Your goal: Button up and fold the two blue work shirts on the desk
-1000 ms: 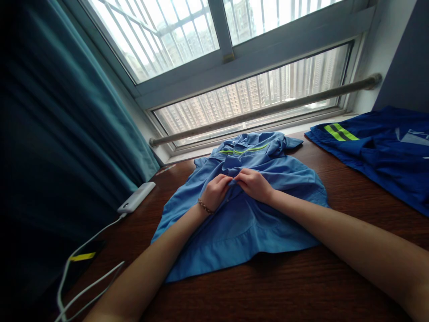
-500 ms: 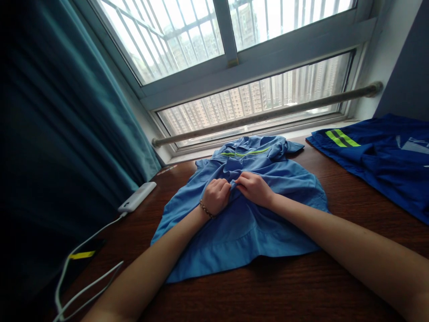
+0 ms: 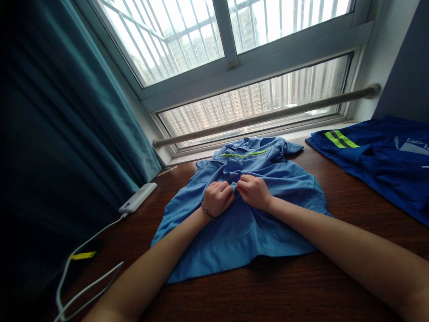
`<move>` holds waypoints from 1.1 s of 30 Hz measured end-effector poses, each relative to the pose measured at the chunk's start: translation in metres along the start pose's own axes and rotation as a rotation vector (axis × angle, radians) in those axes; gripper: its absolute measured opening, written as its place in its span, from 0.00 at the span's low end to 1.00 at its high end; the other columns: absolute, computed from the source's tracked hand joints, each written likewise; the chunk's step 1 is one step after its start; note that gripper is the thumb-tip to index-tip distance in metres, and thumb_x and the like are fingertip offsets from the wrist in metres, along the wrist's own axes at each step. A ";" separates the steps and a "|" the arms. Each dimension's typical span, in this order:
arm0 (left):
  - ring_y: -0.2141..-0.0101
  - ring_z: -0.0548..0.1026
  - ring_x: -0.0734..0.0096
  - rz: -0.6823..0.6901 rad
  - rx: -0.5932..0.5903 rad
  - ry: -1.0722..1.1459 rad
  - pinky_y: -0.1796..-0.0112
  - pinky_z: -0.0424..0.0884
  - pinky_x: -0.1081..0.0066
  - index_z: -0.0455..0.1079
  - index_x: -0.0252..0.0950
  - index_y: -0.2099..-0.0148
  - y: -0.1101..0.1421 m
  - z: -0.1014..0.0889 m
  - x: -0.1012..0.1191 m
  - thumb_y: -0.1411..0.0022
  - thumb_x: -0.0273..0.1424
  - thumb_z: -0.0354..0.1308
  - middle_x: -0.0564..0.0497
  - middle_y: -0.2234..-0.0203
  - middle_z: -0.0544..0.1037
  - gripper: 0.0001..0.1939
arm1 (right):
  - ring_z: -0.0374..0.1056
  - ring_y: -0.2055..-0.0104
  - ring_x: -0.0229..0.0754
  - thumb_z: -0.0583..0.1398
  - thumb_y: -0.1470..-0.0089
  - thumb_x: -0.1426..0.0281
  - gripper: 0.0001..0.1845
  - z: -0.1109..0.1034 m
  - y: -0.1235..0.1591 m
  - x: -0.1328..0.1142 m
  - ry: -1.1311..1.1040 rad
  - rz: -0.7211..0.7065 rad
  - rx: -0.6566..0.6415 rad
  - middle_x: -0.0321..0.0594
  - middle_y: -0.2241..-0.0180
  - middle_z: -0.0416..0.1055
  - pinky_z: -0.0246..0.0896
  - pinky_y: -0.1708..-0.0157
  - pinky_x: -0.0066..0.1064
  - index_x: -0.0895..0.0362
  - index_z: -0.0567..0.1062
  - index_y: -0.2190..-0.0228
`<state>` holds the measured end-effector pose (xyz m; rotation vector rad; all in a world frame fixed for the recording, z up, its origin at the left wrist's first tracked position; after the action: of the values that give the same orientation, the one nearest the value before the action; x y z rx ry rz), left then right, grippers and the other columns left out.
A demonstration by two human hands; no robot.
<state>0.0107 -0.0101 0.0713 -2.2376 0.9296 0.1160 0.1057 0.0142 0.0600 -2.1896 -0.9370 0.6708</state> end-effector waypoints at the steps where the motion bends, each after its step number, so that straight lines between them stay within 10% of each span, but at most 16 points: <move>1: 0.74 0.64 0.72 -0.051 -0.005 0.020 0.71 0.56 0.69 0.63 0.35 0.74 0.001 0.002 -0.003 0.42 0.33 0.47 0.51 0.76 0.67 0.10 | 0.61 0.70 0.36 0.52 0.48 0.72 0.10 0.000 0.000 0.000 -0.005 0.001 0.001 0.39 0.73 0.65 0.54 0.69 0.26 0.58 0.70 0.76; 19: 0.78 0.64 0.78 -0.390 -0.071 0.782 0.77 0.61 0.77 0.60 0.35 0.68 0.009 0.034 -0.032 0.43 0.28 0.47 0.55 0.79 0.66 0.03 | 0.61 0.70 0.38 0.52 0.47 0.72 0.08 -0.004 -0.003 -0.004 -0.010 0.005 0.022 0.40 0.74 0.64 0.56 0.69 0.28 0.58 0.67 0.76; 33: 0.76 0.64 0.73 -0.129 0.019 0.167 0.73 0.59 0.72 0.60 0.35 0.72 0.007 0.010 -0.012 0.42 0.30 0.44 0.50 0.77 0.67 0.08 | 0.57 0.72 0.36 0.50 0.47 0.71 0.09 -0.005 -0.004 -0.013 0.073 -0.107 0.012 0.38 0.75 0.60 0.52 0.72 0.27 0.58 0.64 0.78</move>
<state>-0.0011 -0.0001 0.0639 -2.3093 0.8660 -0.1401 0.0990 0.0045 0.0684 -2.1224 -1.0012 0.5407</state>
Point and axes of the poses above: each hand's wrist, its own y-axis away from the middle knuckle, its own z-axis out of the palm, x = y × z, the point moved 7 cm from there along -y, towards the middle knuckle
